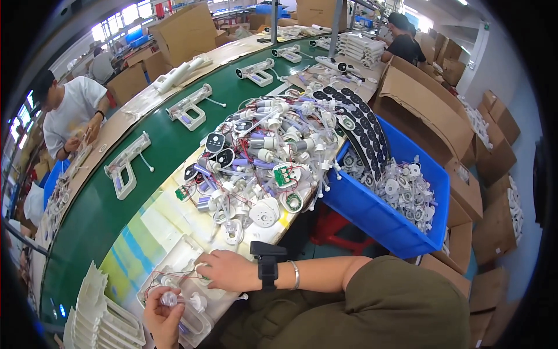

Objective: Assembling internal components into plastic housings on an assembly line.

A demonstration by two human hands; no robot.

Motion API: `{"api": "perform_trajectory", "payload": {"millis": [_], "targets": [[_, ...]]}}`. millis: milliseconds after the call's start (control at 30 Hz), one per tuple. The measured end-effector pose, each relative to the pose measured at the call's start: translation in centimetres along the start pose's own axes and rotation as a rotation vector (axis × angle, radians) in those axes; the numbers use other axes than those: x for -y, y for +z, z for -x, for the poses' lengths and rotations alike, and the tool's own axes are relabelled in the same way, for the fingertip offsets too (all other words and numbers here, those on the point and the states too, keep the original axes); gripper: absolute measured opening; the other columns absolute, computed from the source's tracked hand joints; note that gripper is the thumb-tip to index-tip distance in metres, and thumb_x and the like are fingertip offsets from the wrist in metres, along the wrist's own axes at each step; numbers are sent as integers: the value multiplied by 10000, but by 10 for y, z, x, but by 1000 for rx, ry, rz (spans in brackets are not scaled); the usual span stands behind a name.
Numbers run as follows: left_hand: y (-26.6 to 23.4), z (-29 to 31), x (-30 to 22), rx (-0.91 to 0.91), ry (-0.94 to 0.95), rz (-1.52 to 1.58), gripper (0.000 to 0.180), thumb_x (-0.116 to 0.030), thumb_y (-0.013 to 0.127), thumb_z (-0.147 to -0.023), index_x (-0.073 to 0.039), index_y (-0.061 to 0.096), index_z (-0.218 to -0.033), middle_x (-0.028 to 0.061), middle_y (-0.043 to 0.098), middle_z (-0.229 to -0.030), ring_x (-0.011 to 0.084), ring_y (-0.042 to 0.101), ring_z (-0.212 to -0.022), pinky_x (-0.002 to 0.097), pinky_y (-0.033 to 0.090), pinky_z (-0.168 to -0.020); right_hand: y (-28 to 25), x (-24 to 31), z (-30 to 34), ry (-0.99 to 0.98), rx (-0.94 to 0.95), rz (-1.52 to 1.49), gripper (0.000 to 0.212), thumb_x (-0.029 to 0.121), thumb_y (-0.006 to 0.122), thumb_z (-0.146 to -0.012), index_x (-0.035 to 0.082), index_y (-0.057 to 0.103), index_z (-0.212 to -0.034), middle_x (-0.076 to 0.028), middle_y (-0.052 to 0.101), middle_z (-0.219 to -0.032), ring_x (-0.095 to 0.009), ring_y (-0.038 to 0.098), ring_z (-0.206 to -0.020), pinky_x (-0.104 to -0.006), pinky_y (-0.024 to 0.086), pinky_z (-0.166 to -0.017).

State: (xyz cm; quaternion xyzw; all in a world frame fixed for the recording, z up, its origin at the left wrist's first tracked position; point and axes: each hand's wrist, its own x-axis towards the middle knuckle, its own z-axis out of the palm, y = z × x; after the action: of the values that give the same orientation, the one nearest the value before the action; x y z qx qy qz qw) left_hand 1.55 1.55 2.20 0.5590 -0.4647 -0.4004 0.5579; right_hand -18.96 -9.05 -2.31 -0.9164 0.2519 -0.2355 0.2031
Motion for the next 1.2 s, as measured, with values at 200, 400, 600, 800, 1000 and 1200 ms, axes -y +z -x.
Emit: {"api": "perform_trajectory", "payload": {"millis": [200,400,600,800,1000,1200], "targets": [[9,-10,-15,80,292,-683,292,-18,685,-705,14,580,-976,75,617,-840,119,563,-754,228,453,-668,-41,2,-19,-146,-10,-387,558,106,718,-688,33,397,-1138,-150,477,-1063,-338,523,-966,-392,447,-800],[39,-25,-27,39,215,-785,214,-62,715,-669,-2,565,-809,112,570,-697,243,553,-607,320,433,-571,-59,1,-39,-231,58,-365,554,130,720,-684,31,399,-1125,-145,485,-1037,-336,524,-960,-380,455,-785],[47,-31,-22,26,290,-880,142,-56,670,-713,-13,546,-767,139,554,-702,319,553,-621,368,423,-553,-50,14,-46,-381,-17,91,446,151,706,-697,26,426,-1022,-124,488,-945,-309,556,-865,-368,481,-686],[46,-25,-26,21,333,-929,148,-63,668,-698,-6,562,-784,141,557,-701,308,553,-611,362,428,-557,-62,4,-50,-9,205,-561,468,227,754,-685,20,489,-1011,-117,559,-914,-238,569,-857,-314,481,-666],[41,-21,-14,-70,203,-892,156,-88,662,-706,-5,577,-806,150,568,-710,300,562,-615,371,436,-567,-6,2,-39,-123,-225,-594,502,291,692,-772,24,518,-1161,-159,600,-1009,-289,588,-886,-359,472,-787],[61,-35,-14,-114,311,-1052,175,-180,628,-786,-22,567,-826,170,590,-780,362,565,-703,410,445,-609,-1,-8,-39,-97,-230,-218,463,155,575,-818,-6,426,-1225,-227,604,-916,-396,606,-792,-433,510,-656]]}}
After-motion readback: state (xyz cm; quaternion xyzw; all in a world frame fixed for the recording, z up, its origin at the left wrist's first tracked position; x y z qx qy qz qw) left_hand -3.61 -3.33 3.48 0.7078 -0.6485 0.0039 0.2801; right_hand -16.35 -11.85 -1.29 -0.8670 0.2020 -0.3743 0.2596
